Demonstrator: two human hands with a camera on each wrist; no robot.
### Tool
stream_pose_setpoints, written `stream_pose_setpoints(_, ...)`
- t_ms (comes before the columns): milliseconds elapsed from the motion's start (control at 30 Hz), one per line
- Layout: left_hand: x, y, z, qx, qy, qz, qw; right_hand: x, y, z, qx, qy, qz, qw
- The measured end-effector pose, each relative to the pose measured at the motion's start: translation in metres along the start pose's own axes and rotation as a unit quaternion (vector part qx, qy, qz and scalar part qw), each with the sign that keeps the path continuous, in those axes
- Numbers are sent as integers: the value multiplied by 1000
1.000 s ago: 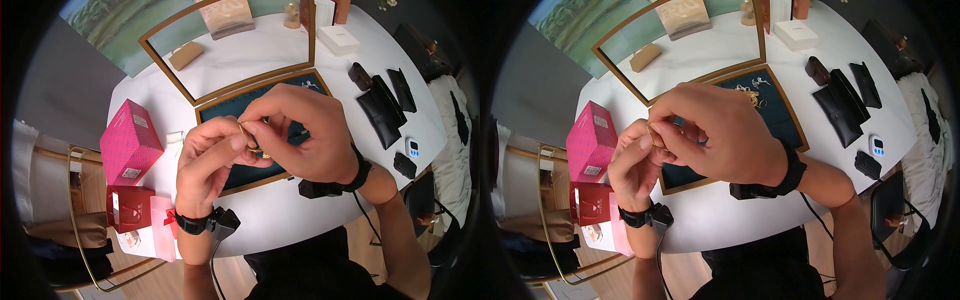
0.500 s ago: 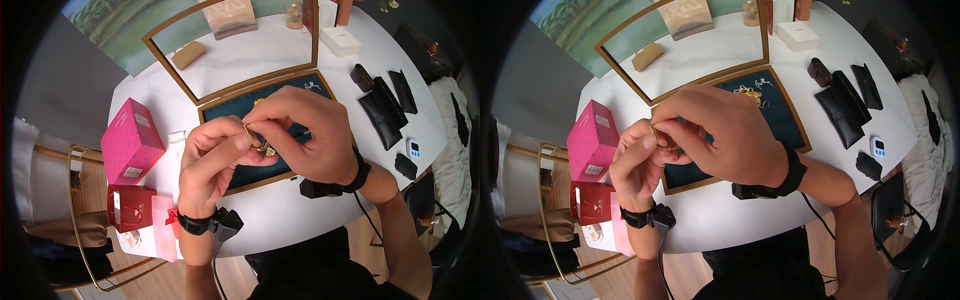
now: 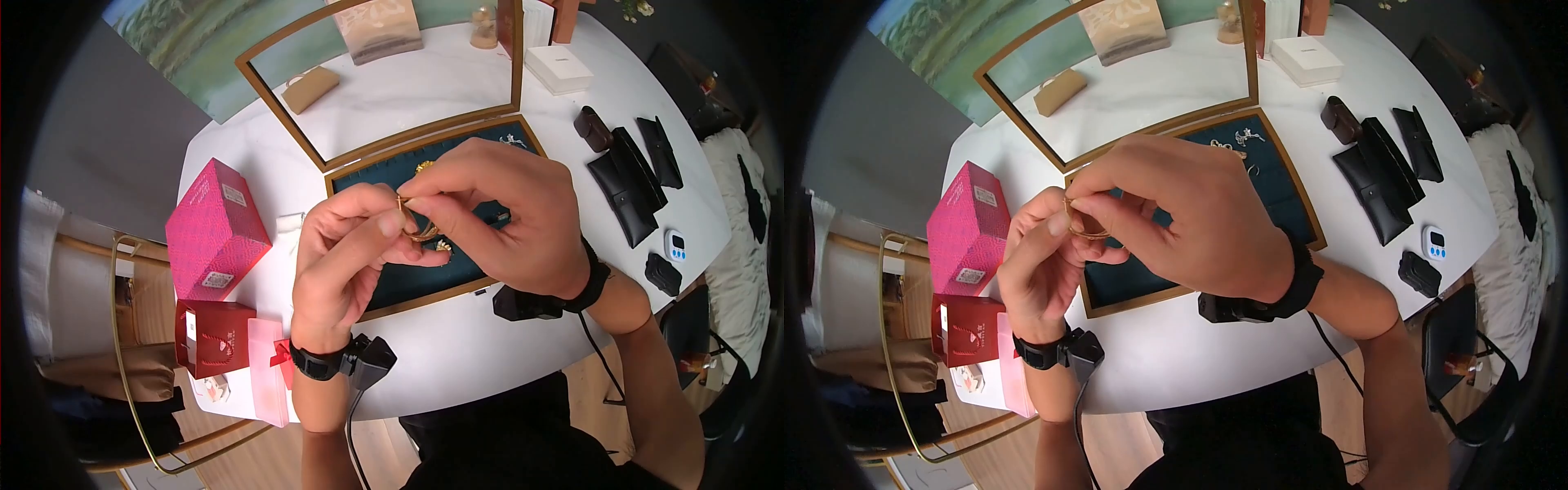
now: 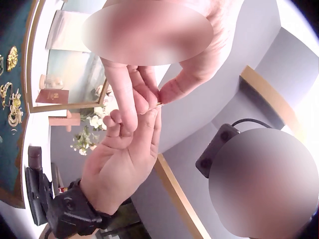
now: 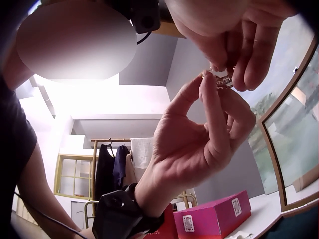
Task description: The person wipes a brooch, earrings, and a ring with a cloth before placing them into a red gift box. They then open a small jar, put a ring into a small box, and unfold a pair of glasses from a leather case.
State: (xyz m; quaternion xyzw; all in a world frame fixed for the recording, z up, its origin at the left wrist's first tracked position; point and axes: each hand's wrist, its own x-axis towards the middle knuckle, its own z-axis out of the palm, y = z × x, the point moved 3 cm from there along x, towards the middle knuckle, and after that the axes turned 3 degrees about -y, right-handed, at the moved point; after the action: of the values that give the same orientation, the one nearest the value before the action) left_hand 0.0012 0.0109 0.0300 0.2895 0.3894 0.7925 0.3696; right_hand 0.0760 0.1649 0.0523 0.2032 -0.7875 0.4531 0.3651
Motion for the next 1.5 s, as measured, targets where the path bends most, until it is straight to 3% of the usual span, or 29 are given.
stream_pose_setpoints(333, 3, 3, -5, 79, 13, 45, 996, 1, 5, -3, 8, 23, 49, 998)
stream_pose_setpoints(400, 2, 4, -2, 121, 26, 87, 988, -1, 6, -4, 32, 25, 87, 995)
stream_pose_setpoints(600, -1, 7, -3, 213, 86, 120, 966, 3, 8, -5, 15, 19, 40, 999)
stream_pose_setpoints(733, -1, 5, -2, 197, 71, 133, 969, 3, 5, -6, -11, 25, 20, 999)
stream_pose_setpoints(800, -2, 3, 1, 173, 13, 130, 976, 2, 3, -4, -35, -9, 23, 999)
stream_pose_setpoints(933, -5, 3, 6, 147, 60, 105, 982, 3, 10, 0, 7, -5, 30, 1000)
stream_pose_setpoints(1033, 0, 2, 4, 221, 73, 95, 968, 2, 12, -3, 19, 15, 57, 998)
stream_pose_setpoints(1300, 2, -1, 4, 178, 34, 158, 971, 0, 11, 2, 66, 19, 67, 995)
stream_pose_setpoints(1500, 2, -1, 2, 204, 69, 192, 957, 2, 10, -5, 51, 26, 60, 997)
